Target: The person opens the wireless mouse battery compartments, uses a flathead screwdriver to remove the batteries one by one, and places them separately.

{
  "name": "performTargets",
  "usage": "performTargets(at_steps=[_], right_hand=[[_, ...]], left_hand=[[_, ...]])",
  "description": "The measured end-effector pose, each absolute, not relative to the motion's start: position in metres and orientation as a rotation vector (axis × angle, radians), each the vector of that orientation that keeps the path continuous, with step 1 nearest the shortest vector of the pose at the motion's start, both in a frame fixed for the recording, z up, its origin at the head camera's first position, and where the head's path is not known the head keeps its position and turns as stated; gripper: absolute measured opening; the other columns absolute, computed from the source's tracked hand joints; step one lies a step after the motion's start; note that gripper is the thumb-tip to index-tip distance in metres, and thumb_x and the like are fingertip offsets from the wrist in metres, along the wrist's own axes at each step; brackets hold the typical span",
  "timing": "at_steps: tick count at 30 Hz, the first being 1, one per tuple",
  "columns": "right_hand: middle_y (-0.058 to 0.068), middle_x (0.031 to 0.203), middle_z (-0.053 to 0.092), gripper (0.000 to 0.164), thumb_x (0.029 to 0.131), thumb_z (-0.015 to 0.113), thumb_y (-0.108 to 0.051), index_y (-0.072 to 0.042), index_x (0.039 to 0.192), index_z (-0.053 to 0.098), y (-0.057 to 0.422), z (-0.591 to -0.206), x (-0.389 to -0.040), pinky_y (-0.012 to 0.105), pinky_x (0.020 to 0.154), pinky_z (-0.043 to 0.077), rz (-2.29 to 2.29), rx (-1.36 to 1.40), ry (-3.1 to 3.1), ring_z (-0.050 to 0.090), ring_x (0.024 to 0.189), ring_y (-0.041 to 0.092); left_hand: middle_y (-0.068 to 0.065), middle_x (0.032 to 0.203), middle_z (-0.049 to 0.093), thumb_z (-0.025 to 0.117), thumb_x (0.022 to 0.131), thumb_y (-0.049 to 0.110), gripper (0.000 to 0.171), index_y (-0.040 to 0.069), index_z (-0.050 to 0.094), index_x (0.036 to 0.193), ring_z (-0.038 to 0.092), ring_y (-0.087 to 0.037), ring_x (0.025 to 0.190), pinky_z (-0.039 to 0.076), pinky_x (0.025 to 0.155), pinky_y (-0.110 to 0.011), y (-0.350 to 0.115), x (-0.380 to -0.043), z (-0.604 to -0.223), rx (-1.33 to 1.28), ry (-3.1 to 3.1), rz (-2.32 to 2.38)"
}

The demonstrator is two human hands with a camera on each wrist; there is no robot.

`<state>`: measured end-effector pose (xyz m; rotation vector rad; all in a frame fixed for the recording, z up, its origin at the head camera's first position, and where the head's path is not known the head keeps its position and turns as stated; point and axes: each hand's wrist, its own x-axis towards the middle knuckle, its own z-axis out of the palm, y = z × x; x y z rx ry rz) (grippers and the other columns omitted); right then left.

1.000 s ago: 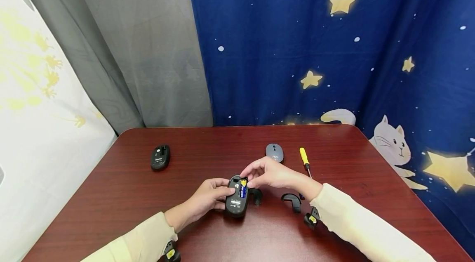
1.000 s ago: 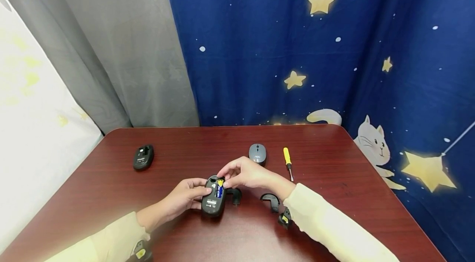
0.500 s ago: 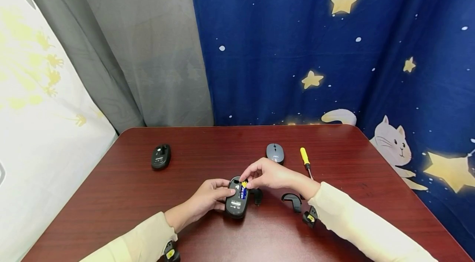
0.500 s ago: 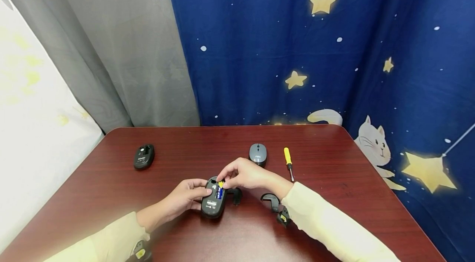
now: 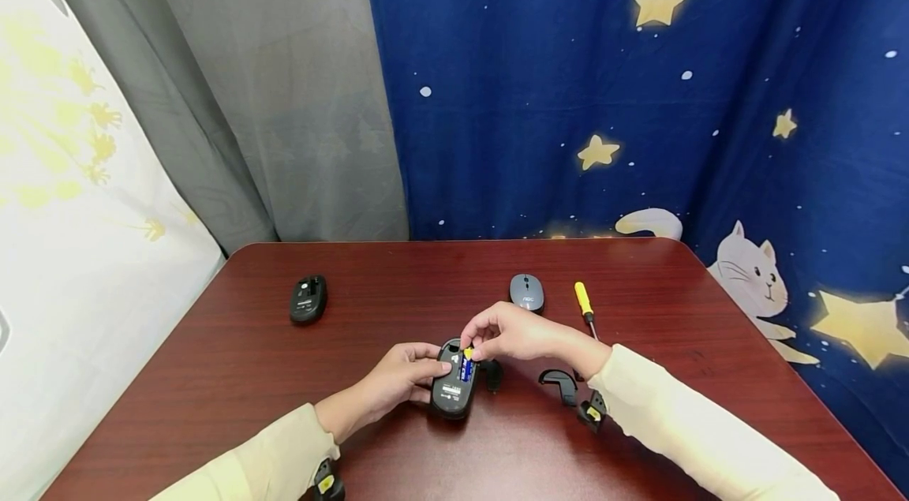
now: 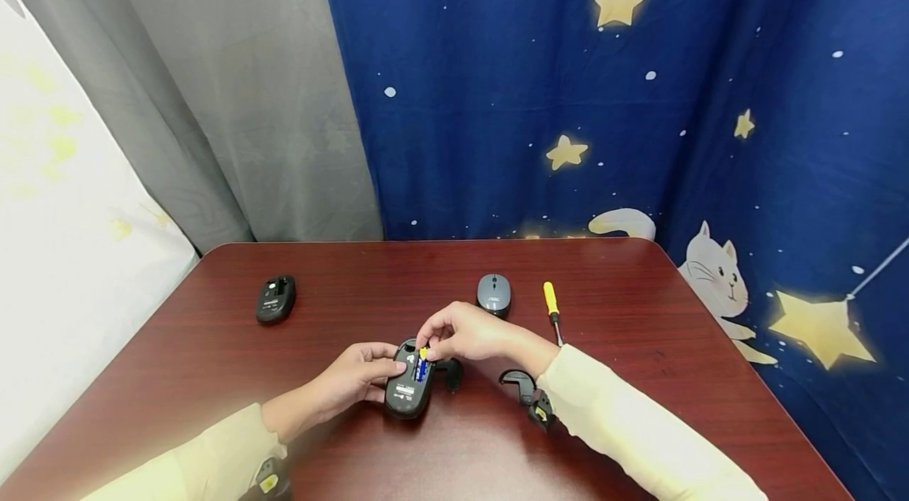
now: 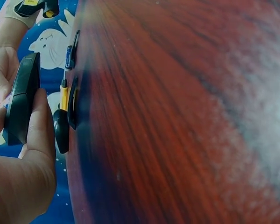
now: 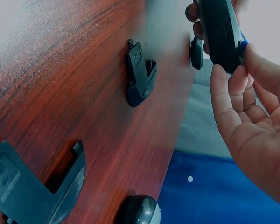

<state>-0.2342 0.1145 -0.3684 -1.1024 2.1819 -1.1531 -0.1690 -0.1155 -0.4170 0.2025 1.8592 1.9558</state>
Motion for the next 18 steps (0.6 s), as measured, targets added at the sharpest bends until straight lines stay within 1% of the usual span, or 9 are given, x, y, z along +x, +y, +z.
performTargets(at_steps=[2, 5, 9, 14, 18], right_hand=[[-0.002, 0.077, 0.063, 0.013, 0.087, 0.070, -0.001, -0.008, 0.098, 0.071, 0.114, -0.369, -0.235, 0.028, 0.065, 0.051, -1.176, -1.076, 2.162, 0.057, 0.071, 0.011], [0.000, 0.078, 0.063, 0.014, 0.088, 0.068, 0.001, -0.005, 0.100, 0.070, 0.114, -0.368, -0.235, 0.038, 0.070, 0.055, -1.227, -1.021, 2.123, 0.058, 0.072, 0.012], [0.003, 0.081, 0.063, 0.013, 0.089, 0.067, 0.000, -0.002, 0.101, 0.069, 0.114, -0.366, -0.236, 0.049, 0.075, 0.055, -1.294, -0.952, 2.085, 0.059, 0.075, 0.015], [0.007, 0.087, 0.066, 0.013, 0.090, 0.067, -0.002, -0.001, 0.103, 0.068, 0.118, -0.362, -0.239, 0.051, 0.081, 0.054, -1.368, -0.897, 2.053, 0.062, 0.083, 0.021], [0.011, 0.093, 0.067, 0.019, 0.091, 0.065, -0.001, 0.007, 0.108, 0.063, 0.125, -0.358, -0.242, 0.049, 0.083, 0.054, -1.453, -0.857, 1.992, 0.065, 0.090, 0.028]], left_hand=[[-0.009, 0.090, 0.068, 0.063, 0.091, 0.013, 0.037, -0.011, 0.055, 0.118, 0.066, -0.017, 0.077, 0.056, 0.063, -0.030, -0.116, -0.169, -0.417, 0.201, 1.856, 1.953], [-0.010, 0.090, 0.068, 0.062, 0.091, 0.012, 0.037, -0.012, 0.055, 0.118, 0.066, -0.017, 0.077, 0.056, 0.063, -0.030, -0.116, -0.169, -0.417, 0.201, 1.845, 1.956], [-0.010, 0.091, 0.068, 0.062, 0.091, 0.012, 0.038, -0.012, 0.054, 0.118, 0.066, -0.017, 0.078, 0.057, 0.063, -0.030, -0.117, -0.169, -0.416, 0.203, 1.834, 1.964], [-0.010, 0.089, 0.068, 0.063, 0.090, 0.012, 0.038, -0.012, 0.054, 0.119, 0.066, -0.017, 0.077, 0.056, 0.063, -0.030, -0.117, -0.170, -0.415, 0.197, 1.840, 1.974], [-0.010, 0.089, 0.068, 0.062, 0.090, 0.011, 0.037, -0.012, 0.054, 0.118, 0.067, -0.017, 0.077, 0.057, 0.064, -0.031, -0.119, -0.171, -0.415, 0.198, 1.837, 1.985]])
